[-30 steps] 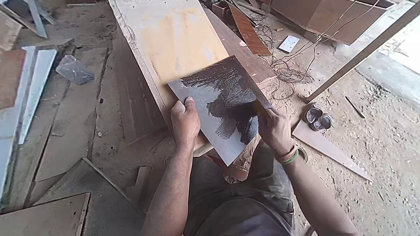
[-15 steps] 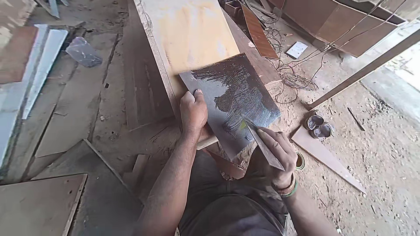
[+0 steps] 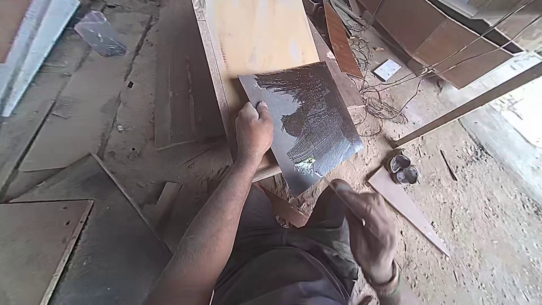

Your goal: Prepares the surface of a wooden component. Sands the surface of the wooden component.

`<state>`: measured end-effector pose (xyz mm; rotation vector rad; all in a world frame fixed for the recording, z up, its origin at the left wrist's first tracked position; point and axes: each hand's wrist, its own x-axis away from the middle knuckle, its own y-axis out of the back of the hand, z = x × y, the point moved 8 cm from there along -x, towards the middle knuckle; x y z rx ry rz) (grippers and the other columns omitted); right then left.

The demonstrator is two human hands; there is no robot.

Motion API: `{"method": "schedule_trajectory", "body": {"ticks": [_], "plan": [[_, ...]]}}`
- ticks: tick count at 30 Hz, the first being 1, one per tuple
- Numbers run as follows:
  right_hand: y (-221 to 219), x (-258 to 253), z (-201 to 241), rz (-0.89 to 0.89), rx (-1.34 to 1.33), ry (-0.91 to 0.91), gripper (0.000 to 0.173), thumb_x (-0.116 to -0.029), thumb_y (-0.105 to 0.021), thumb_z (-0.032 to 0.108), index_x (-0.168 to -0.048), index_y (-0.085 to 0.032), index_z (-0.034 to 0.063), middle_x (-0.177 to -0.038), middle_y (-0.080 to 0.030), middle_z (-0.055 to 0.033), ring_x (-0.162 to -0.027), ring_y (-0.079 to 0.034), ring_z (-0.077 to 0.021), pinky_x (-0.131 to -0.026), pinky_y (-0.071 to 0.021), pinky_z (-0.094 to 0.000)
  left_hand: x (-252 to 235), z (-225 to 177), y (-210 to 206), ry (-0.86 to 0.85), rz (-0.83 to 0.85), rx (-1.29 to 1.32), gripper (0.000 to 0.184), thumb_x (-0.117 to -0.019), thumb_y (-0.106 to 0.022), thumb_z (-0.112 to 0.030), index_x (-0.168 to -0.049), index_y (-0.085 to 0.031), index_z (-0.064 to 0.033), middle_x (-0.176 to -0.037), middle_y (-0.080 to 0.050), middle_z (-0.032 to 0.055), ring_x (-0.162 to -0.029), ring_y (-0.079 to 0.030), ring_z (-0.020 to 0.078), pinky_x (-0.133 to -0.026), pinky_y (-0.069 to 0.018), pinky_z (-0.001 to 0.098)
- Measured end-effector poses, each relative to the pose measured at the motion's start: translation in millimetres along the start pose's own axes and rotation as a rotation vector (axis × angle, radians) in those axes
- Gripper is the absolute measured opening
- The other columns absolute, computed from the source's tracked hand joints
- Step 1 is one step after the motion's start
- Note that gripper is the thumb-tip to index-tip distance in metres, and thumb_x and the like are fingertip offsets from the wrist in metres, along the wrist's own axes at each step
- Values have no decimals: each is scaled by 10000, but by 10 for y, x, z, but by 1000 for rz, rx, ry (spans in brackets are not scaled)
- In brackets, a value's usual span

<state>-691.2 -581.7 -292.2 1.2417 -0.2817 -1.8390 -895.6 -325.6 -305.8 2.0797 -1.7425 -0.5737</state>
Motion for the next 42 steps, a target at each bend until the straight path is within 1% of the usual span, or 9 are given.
{"method": "schedule_trajectory", "body": {"ticks": [5, 8, 12, 15, 20, 26, 31, 37, 42], "plan": [[-365, -379, -452, 18, 223, -111, 270, -972, -575, 166, -1106, -787, 67, -1029, -768, -99, -942, -722, -257, -813, -566, -467, 45, -10, 0, 7, -5, -11, 420, -1093, -424, -382, -897, -557, -36, -761, -570, 141, -731, -604, 302, -659, -473, 529], [-584, -209, -28, 13, 120, 17, 265, -954, -575, 153, -1079, -772, 27, -996, -756, -116, -891, -727, -209, -762, -609, -346, 37, 20, 3, 25, -8, 12, 421, -1092, -425, -384, -905, -563, -34, -771, -576, 146, -728, -605, 303, -656, -476, 527], [-619, 48, 360, 49, 65, 108, 318, -894, -603, 173, -1122, -749, 6, -1029, -747, -132, -912, -710, -223, -765, -595, -334, 20, 6, 10, 25, 1, 7, 415, -1090, -432, -377, -874, -544, -41, -754, -558, 135, -716, -590, 297, -642, -469, 511], [-365, 20, 170, 28, 5, 78, 304, -965, -546, 181, -1131, -747, 23, -1072, -748, -129, -987, -714, -200, -847, -604, -339, 13, 12, 5, 27, 9, 3, 408, -1090, -435, -372, -855, -536, -55, -731, -546, 121, -690, -582, 281, -625, -462, 498], [-360, -94, -344, -20, 132, -50, 272, -978, -545, 137, -1071, -786, 53, -1019, -762, -96, -912, -725, -166, -781, -600, -314, 41, 26, -18, 21, 14, 13, 439, -1088, -416, -402, -873, -544, -42, -744, -564, 152, -690, -598, 312, -610, -465, 524], [-464, 274, 302, 84, 51, 69, 324, -921, -541, 160, -1110, -753, 6, -1036, -750, -129, -963, -716, -203, -836, -600, -314, 25, 16, -11, 6, 10, 32, 433, -1092, -415, -377, -849, -518, -34, -742, -551, 163, -708, -597, 327, -616, -460, 527], [-173, 197, 416, 92, -195, 87, 297, -1002, -513, 197, -1125, -726, 31, -1086, -746, -125, -1023, -717, -187, -883, -614, -333, 40, 17, -20, -2, 9, -3, 422, -1092, -416, -379, -854, -530, -50, -725, -554, 137, -677, -596, 300, -592, -467, 506], [-381, -470, -304, -5, 196, -109, 264, -986, -556, 172, -1024, -785, 45, -919, -747, -96, -823, -718, -188, -704, -587, -355, 62, 20, -20, -5, 6, -2, 418, -1095, -414, -367, -882, -551, -35, -754, -576, 156, -710, -613, 315, -625, -473, 524], [-631, -289, 287, 31, 171, 28, 273, -943, -561, 167, -1015, -775, 12, -909, -743, -106, -818, -715, -217, -690, -595, -348, 36, 32, -14, 35, 27, 26, 421, -1092, -421, -375, -871, -546, -39, -746, -566, 149, -687, -599, 308, -602, -472, 510]]}}
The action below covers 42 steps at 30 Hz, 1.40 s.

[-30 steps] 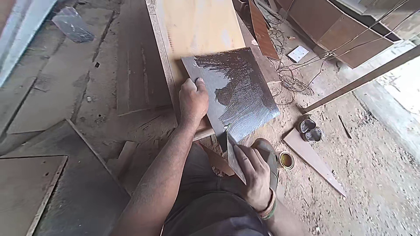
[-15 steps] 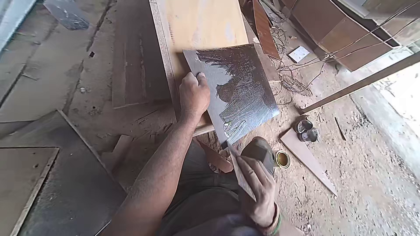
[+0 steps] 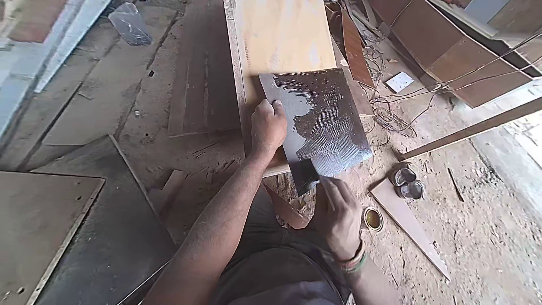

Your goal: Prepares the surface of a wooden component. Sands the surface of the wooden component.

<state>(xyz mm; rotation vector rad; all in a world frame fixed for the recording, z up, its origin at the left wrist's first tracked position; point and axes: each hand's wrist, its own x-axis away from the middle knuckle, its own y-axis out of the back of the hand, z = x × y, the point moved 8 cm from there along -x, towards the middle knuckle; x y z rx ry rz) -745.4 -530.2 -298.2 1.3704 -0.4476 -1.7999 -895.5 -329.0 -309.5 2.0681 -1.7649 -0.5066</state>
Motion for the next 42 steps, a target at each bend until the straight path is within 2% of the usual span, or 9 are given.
{"method": "schedule_trajectory", "body": {"ticks": [4, 9, 13, 15, 25, 28, 33, 39, 42], "plan": [[111, 163, 333, 21, -169, 83, 271, -927, -569, 162, -1036, -776, 25, -933, -747, -76, -850, -693, -152, -736, -576, -271, -2, -30, -8, -11, 3, 0, 403, -1096, -426, -359, -871, -556, -51, -734, -572, 131, -677, -603, 287, -602, -475, 492], [390, -249, 34, -45, -280, 20, 237, -991, -570, 167, -1037, -743, 13, -950, -743, -69, -883, -708, -78, -774, -605, -242, 11, -62, 15, 1, 22, -20, 375, -1101, -422, -318, -945, -597, -25, -793, -610, 144, -768, -642, 299, -699, -508, 514], [-42, -792, -433, 7, 5, -78, 277, -989, -557, 225, -953, -770, 52, -828, -724, -68, -702, -694, -165, -616, -564, -372, -24, -62, 29, 0, 19, 19, 358, -1092, -448, -306, -887, -583, -45, -756, -585, 102, -745, -619, 252, -699, -496, 470], [-194, -884, -420, 22, 38, -72, 291, -979, -543, 217, -963, -780, 48, -826, -720, -87, -718, -702, -224, -621, -567, -420, -34, -72, 40, -12, 16, 31, 350, -1086, -459, -291, -903, -610, -33, -781, -611, 109, -781, -638, 244, -736, -509, 459], [-4, -263, 469, 56, -148, 243, 285, -913, -582, 187, -1063, -776, 43, -982, -757, -81, -882, -704, -168, -741, -579, -281, -57, -40, 36, 1, 30, 95, 339, -1085, -468, -281, -860, -589, -56, -723, -572, 80, -703, -601, 219, -672, -491, 438], [216, -309, 295, 40, -270, 189, 282, -970, -572, 204, -1075, -763, 23, -995, -750, -92, -911, -704, -140, -787, -596, -283, -56, -35, 46, 14, 45, 87, 342, -1085, -472, -289, -855, -583, -61, -713, -561, 75, -689, -591, 221, -658, -481, 439], [31, -498, -172, 32, -3, -34, 287, -972, -554, 202, -1014, -791, 45, -878, -749, -72, -767, -713, -162, -667, -583, -333, -24, -29, 47, 24, 49, 57, 350, -1089, -466, -297, -854, -573, -60, -713, -552, 88, -694, -590, 242, -647, -475, 455], [80, -30, 474, 63, -167, 140, 266, -919, -573, 174, -1024, -780, 43, -930, -751, -61, -870, -695, -140, -777, -575, -263, -24, -53, 42, 19, 30, 55, 335, -1090, -462, -288, -893, -589, -49, -732, -573, 95, -713, -611, 239, -668, -493, 448], [285, -199, 347, 70, -336, 97, 259, -969, -568, 178, -1061, -763, 34, -987, -751, -64, -919, -706, -99, -812, -604, -260, -40, -46, 57, 4, 32, 88, 337, -1087, -468, -281, -877, -596, -50, -729, -567, 78, -706, -597, 212, -678, -490, 424]]}}
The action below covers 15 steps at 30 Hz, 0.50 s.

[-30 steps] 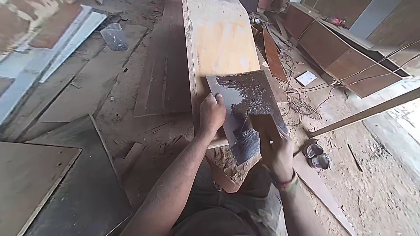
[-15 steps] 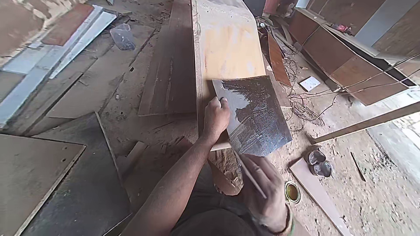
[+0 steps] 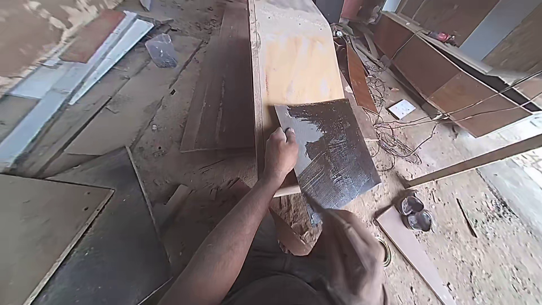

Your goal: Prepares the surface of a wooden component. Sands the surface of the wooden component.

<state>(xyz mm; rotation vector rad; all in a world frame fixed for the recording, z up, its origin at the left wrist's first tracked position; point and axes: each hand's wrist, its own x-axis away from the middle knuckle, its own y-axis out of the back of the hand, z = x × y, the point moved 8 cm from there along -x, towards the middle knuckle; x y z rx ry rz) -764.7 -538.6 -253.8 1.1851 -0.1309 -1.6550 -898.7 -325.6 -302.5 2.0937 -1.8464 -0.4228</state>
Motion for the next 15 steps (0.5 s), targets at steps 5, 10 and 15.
{"method": "schedule_trajectory", "body": {"ticks": [5, 10, 15], "plan": [[71, -876, -793, -51, 334, -189, 289, -981, -568, 257, -885, -745, 49, -756, -698, -70, -671, -686, -200, -590, -546, -426, -14, 32, -12, 35, 65, 49, 359, -1088, -458, -312, -931, -649, -51, -808, -604, 73, -792, -612, 196, -750, -493, 428], [-235, -1179, -1036, 55, 407, -261, 298, -979, -534, 213, -931, -756, 20, -843, -716, -146, -765, -707, -329, -668, -545, -533, -7, 155, -94, 174, 206, 391, 275, -1064, -550, -261, -971, -677, -35, -870, -669, 79, -787, -643, 153, -709, -526, 363], [-411, -843, -529, 18, 357, -46, 245, -922, -569, 170, -939, -781, 47, -845, -729, -101, -765, -719, -270, -644, -590, -440, 65, 171, -121, 314, 312, 677, 132, -1027, -585, -117, -983, -630, -1, -844, -703, 115, -706, -699, 184, -601, -595, 341]]}}
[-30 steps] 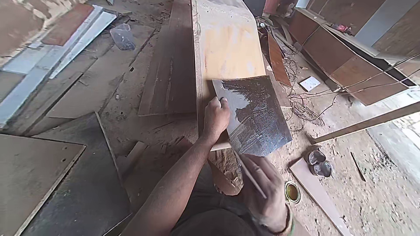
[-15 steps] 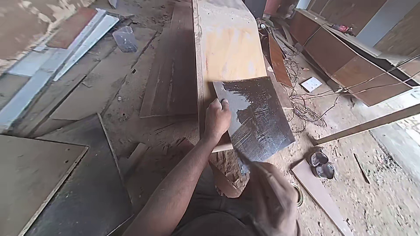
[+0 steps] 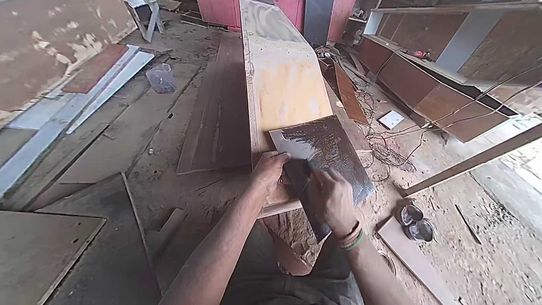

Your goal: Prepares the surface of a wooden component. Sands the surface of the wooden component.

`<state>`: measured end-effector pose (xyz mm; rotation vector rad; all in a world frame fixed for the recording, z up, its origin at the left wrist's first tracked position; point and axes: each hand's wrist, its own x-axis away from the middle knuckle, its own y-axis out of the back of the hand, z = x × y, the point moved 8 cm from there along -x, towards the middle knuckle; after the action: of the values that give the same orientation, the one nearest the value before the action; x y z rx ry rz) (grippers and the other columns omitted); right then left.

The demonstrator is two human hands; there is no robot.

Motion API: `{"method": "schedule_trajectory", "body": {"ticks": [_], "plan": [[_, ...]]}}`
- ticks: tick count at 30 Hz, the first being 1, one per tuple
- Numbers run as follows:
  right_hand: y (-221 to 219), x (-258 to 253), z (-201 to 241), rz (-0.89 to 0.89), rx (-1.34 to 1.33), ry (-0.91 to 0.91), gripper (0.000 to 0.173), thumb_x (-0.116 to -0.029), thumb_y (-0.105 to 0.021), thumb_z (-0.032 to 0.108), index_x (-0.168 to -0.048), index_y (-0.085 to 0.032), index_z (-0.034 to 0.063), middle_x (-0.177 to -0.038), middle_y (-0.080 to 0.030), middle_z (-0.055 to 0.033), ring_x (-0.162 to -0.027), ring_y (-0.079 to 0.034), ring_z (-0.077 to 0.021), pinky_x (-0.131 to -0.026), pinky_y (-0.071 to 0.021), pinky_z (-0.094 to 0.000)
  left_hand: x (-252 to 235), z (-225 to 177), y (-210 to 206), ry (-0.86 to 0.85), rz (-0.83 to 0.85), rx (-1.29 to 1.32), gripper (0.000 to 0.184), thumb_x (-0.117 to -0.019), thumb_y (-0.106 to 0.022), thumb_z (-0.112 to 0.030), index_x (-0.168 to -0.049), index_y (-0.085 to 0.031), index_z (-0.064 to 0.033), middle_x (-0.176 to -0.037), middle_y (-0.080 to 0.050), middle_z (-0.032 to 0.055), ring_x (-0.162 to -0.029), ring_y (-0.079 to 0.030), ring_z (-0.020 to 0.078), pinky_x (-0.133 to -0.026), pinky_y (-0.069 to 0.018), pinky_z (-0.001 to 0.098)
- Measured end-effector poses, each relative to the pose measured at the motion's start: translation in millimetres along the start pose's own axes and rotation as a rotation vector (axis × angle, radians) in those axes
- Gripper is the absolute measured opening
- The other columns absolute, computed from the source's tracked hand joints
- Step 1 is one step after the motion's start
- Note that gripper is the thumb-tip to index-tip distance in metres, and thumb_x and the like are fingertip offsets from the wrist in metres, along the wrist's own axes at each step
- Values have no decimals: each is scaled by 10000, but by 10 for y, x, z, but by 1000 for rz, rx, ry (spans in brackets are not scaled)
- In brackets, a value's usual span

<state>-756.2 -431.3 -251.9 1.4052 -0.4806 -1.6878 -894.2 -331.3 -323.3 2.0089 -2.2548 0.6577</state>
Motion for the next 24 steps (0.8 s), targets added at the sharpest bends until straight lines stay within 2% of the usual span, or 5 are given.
{"method": "schedule_trajectory", "body": {"ticks": [2, 7, 13, 16, 24], "plan": [[35, 220, 284, -2, -6, 93, 242, -885, -592, 160, -986, -783, 49, -891, -740, -90, -803, -724, -251, -657, -601, -400, -24, -13, 24, -36, -12, -51, 129, -1009, -604, -94, -925, -661, -13, -850, -693, 79, -775, -670, 148, -718, -564, 329], [325, 588, 553, 9, -232, 185, 232, -920, -605, 171, -1037, -775, 64, -965, -756, -50, -872, -714, -137, -740, -595, -265, -12, 41, -9, 71, 33, 99, 185, -1064, -524, -150, -1134, -589, 8, -911, -719, 175, -712, -731, 256, -585, -619, 394], [387, -305, -320, -42, -1, -65, 285, -977, -533, 207, -961, -768, 48, -833, -725, -105, -732, -709, -256, -626, -565, -470, 33, 96, -1, 53, 15, 92, 182, -1051, -565, -166, -1079, -627, 3, -889, -710, 147, -697, -702, 220, -570, -592, 363], [87, -684, -633, 126, 71, -236, 321, -1018, -521, 248, -1005, -757, 32, -939, -735, -160, -867, -715, -341, -770, -547, -549, 52, 111, -27, 70, 18, 130, 198, -1057, -551, -168, -1110, -619, 10, -900, -713, 170, -697, -711, 243, -572, -599, 382], [-165, -237, -45, 9, -2, 61, 242, -908, -591, 171, -990, -791, 64, -908, -748, -102, -832, -736, -275, -700, -608, -438, 61, 124, -37, 90, -25, 210, 256, -1074, -521, -232, -1031, -627, -4, -843, -701, 141, -654, -682, 201, -532, -564, 337]]}}
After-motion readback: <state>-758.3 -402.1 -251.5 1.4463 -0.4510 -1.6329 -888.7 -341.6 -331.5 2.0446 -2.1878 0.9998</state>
